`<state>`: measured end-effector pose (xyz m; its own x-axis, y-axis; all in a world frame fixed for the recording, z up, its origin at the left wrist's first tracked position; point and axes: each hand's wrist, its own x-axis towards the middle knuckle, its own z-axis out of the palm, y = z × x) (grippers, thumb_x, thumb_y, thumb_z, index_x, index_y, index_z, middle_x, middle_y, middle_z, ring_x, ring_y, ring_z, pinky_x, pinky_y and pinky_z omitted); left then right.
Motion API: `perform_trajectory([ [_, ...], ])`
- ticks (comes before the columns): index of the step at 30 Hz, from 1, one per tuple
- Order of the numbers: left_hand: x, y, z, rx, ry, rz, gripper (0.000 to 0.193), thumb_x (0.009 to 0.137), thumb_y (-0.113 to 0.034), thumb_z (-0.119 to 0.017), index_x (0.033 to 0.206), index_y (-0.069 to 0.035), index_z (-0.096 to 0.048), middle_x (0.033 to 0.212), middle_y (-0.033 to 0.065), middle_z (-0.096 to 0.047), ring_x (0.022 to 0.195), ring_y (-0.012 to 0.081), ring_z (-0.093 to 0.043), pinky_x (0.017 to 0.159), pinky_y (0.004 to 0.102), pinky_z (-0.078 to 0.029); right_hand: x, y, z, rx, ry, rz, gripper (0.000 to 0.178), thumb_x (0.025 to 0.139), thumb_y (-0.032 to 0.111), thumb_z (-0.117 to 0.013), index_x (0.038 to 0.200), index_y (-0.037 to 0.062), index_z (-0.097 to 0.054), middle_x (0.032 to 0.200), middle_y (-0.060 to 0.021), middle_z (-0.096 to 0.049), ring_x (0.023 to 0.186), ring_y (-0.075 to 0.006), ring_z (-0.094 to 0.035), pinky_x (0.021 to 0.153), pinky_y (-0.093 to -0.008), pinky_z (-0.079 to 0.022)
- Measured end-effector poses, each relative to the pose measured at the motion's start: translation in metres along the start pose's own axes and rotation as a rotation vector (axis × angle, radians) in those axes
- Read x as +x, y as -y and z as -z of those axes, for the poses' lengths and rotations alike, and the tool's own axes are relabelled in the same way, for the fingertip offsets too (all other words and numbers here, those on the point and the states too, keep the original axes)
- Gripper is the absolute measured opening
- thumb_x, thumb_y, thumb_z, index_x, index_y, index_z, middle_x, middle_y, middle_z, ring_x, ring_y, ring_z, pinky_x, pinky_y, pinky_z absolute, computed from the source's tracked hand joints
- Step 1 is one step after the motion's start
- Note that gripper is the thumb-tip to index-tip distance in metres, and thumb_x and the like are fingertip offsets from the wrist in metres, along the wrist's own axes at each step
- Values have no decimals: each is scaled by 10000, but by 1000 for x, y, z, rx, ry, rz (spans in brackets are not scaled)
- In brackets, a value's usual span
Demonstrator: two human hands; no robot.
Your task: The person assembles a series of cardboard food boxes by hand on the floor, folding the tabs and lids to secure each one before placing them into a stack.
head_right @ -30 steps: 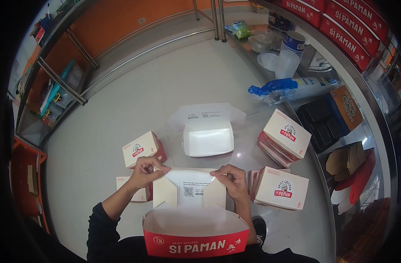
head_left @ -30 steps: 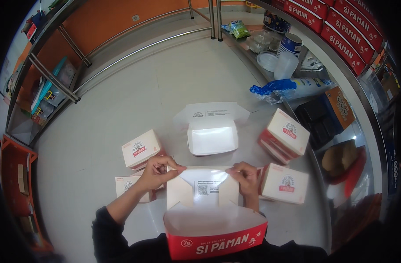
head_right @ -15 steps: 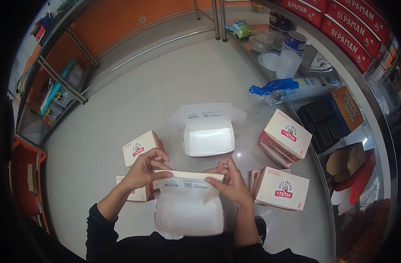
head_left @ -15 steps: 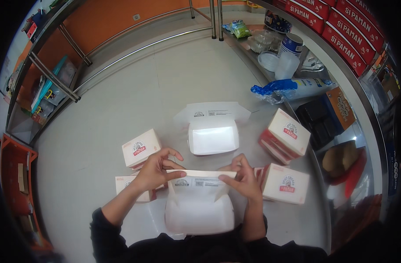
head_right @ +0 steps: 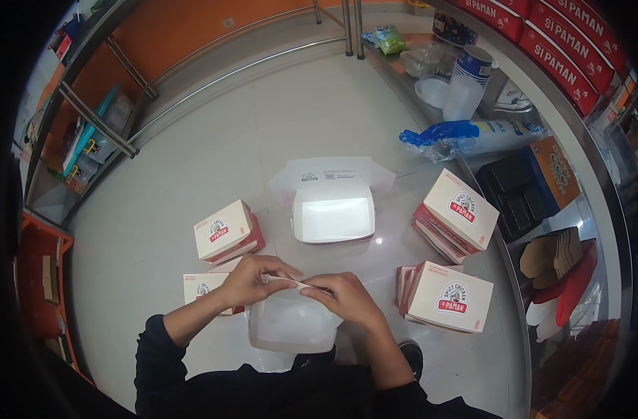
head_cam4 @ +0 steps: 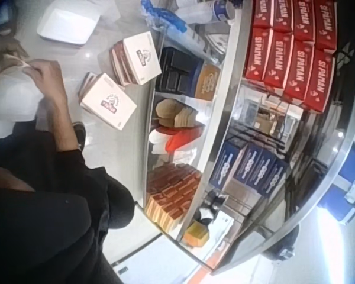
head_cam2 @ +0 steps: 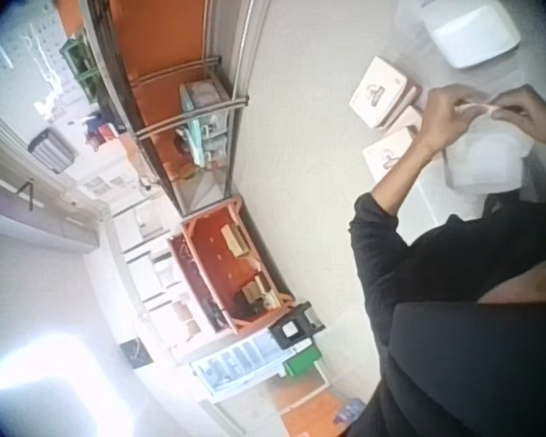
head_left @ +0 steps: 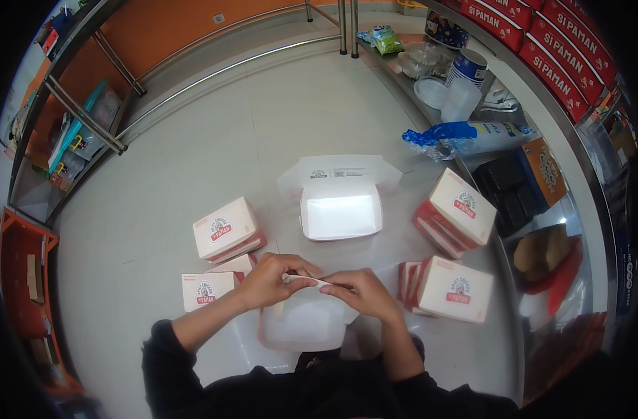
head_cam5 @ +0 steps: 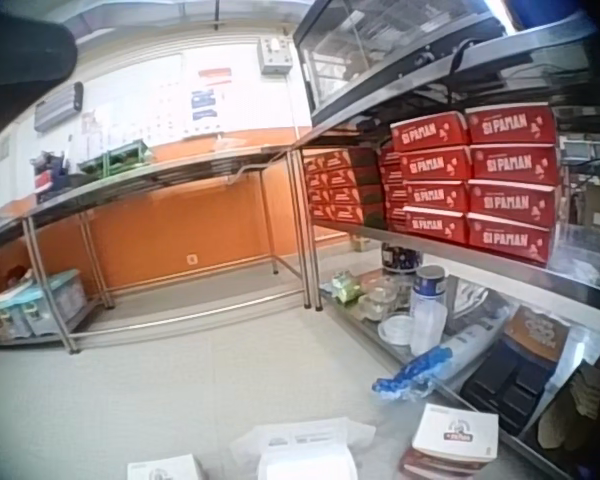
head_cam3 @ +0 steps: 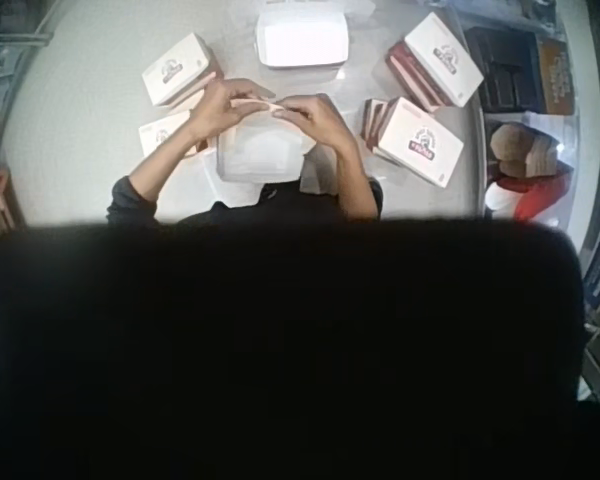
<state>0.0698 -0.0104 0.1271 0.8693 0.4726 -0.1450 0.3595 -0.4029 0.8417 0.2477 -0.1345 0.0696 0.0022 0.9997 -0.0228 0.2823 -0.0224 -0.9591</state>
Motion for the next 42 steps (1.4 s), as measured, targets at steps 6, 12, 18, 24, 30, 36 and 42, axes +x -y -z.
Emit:
perform_trajectory([
  [6, -6, 12, 4, 75, -49, -9, 122, 825, -131, -704, 936, -84, -727, 850, 80, -685, 671, 181, -604, 568, 296, -441, 1, 4, -3, -127, -44, 25, 226, 888, 271, -613, 878, 59, -690, 673, -159, -621, 575, -322, -576, 580, -358, -453],
  [12, -18, 33, 31, -46, -133, 131, 100, 820, -123, -718, 910, -85, -736, 725, 1, -660, 563, 48, -466, 500, 228, -349, -9, -16, 15, -97, -37, -23, 182, 889, 201, -605, 941, 45, -684, 705, -176, -626, 578, -320, -569, 581, -348, -450],
  [18, -33, 73, 15, -322, -201, 232, 349, 911, -293, -606, 1150, -38, -608, 1084, 72, -641, 998, 136, -570, 859, 316, -451, -15, -13, 17, -60, -83, -58, 173, 898, 126, -579, 1007, 20, -663, 783, -183, -650, 646, -260, -621, 650, -336, -492],
  [24, -44, 71, 10, -808, 15, 478, 670, 915, -438, -565, 1419, -78, -308, 1355, 91, -436, 1242, 196, -445, 1052, 382, -356, -26, -6, 30, 93, -289, -59, 293, 900, -1, -502, 1178, 46, -582, 1037, -139, -668, 842, -233, -653, 823, -324, -487],
  [30, -37, 72, 6, -832, 104, 589, 677, 783, -95, -732, 1369, -63, -395, 1265, 73, -521, 1152, 150, -511, 991, 299, -419, -20, -7, 37, -33, -97, 37, 356, 895, -1, -478, 1208, 106, -607, 1077, -151, -596, 1000, -227, -574, 836, -296, -437],
  [36, -32, 68, 11, -483, 134, 180, 447, 773, -118, -761, 1155, -42, -541, 993, 34, -614, 959, 108, -582, 841, 259, -472, -24, -10, 31, -736, 22, 182, 628, 756, 492, -711, 1227, 91, -604, 1158, -173, -541, 1137, -301, -509, 974, -454, -384],
  [42, -29, 32, -1, -403, 49, 283, 468, 750, -132, -772, 1138, -54, -524, 989, 54, -594, 993, 159, -571, 877, 293, -448, -3, 13, -15, -590, 257, 35, 454, 811, 401, -633, 834, -52, -653, 937, -208, -626, 903, -385, -626, 851, -520, -467],
])
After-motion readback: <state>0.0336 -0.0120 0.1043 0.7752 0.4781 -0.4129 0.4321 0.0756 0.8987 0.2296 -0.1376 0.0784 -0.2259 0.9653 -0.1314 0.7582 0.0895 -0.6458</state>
